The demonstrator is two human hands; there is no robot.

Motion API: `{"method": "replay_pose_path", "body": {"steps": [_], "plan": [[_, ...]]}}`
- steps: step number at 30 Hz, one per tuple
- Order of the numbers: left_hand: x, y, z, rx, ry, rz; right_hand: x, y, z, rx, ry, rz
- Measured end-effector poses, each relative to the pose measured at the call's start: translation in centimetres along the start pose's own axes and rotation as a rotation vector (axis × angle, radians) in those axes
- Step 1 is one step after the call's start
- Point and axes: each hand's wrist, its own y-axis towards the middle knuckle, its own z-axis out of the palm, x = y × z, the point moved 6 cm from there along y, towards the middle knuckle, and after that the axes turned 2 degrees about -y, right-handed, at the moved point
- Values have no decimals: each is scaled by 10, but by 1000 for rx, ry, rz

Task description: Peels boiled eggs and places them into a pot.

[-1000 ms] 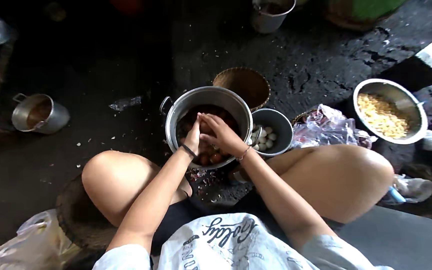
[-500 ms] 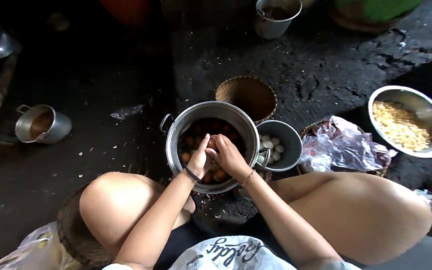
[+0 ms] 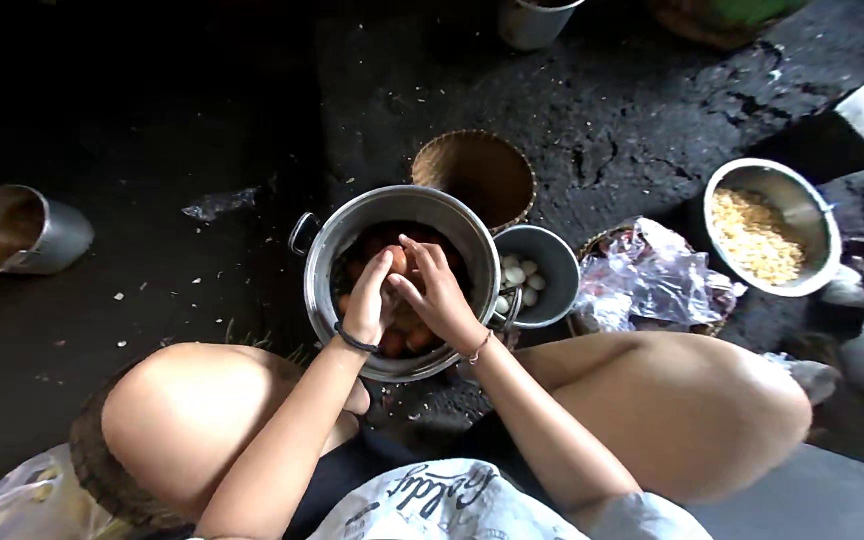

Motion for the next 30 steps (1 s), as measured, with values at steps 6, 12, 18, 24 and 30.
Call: {"method": "replay_pose_path", "body": {"steps": [6,12,18,24,30], "plan": [[-8,-2,-8,-47,74,93,3,1,0,67,-22,9],[-16,-9,-8,-28,206,150,20,-4,-7,14,-185,-105],[-24,-19,-5,33,79,120,30,-8,-12,-46,-47,-133],[-35,-30,-3,122,35,142,44,-13,-29,-57,6,-158],[-33,-29,0,158,15,259,44,-17,-34,-84,200,-102]]}}
